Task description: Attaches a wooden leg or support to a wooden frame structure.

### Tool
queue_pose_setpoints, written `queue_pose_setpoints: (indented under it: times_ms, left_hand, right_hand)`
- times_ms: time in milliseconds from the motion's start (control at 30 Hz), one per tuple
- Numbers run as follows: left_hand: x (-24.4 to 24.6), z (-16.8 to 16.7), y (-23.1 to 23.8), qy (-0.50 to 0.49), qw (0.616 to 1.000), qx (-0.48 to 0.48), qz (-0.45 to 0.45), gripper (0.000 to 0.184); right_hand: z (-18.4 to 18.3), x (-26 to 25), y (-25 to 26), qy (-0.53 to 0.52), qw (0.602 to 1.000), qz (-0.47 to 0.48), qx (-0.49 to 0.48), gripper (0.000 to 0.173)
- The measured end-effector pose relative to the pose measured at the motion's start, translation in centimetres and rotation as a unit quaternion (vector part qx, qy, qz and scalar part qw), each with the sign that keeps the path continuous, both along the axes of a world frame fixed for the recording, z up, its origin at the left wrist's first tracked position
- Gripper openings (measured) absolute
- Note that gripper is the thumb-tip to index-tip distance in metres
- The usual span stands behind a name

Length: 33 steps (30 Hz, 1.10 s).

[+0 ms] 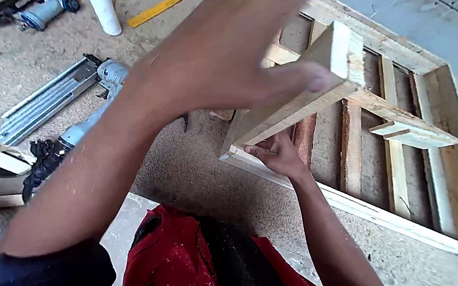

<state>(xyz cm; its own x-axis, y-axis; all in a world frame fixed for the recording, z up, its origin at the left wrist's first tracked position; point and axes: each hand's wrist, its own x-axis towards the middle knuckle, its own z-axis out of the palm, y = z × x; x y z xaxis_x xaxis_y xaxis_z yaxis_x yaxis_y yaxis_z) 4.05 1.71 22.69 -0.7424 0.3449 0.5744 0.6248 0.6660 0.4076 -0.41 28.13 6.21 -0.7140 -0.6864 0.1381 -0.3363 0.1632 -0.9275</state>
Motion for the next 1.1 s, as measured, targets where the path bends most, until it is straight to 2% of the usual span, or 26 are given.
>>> queue_pose_setpoints:
  times_ms: [67,133,200,267,367,433,533,633,900,1000,1100]
  left_hand:
    - [2.0,-4.2,-2.9,-0.039,0.995,0.084,0.023,0.062]
    - [5.0,-10.2,-5.8,-0.135,0.982,0.114,0.073,0.055]
    - [8.7,-17.0,-8.6,-0.216,0.968,0.066,0.105,0.047]
    - [13.0,-23.2,-11.1,-0.255,0.959,0.015,0.123,0.043]
    - [17.9,-29.6,-13.2,-0.252,0.95,0.072,0.167,0.036]
    - [18.9,-31.8,-12.8,-0.185,0.954,0.111,0.207,0.029]
    - [18.8,-33.4,-10.7,-0.083,0.944,0.056,0.315,0.039]
    - [18.8,-33.8,-10.5,-0.045,0.935,0.045,0.349,0.04]
    - [19.4,-33.9,-11.2,-0.06,0.947,0.014,0.314,0.041]
    - [18.5,-32.7,-11.0,-0.122,0.943,0.024,0.31,0.042]
    - [14.4,-29.0,-8.7,-0.198,0.959,0.088,0.184,0.037]
  right_hand:
    - [0.1,0.2,0.0,-0.004,1.0,-0.004,-0.001,0.079]
    - [0.3,0.2,0.1,-0.016,1.0,-0.007,0.007,0.071]
    - [0.2,0.1,0.1,-0.021,0.999,-0.009,0.028,0.053]
    - [-0.5,0.1,-0.1,-0.023,0.998,-0.01,0.052,0.039]
    - [-1.3,-0.2,0.1,0.005,0.997,-0.015,0.073,0.035]
    - [-1.5,-0.4,0.2,0.037,0.996,-0.016,0.08,0.035]
    - [-1.7,-0.2,0.3,0.048,0.994,-0.023,0.093,0.031]
    - [-1.6,0.5,0.1,0.054,0.99,-0.044,0.124,0.028]
    - [-2.1,1.4,-0.1,0.105,0.978,-0.055,0.171,0.018]
    - [-1.8,1.4,-0.3,0.096,0.979,-0.061,0.171,0.013]
    - [-2.0,1.2,-0.2,0.115,0.976,-0.054,0.178,0.014]
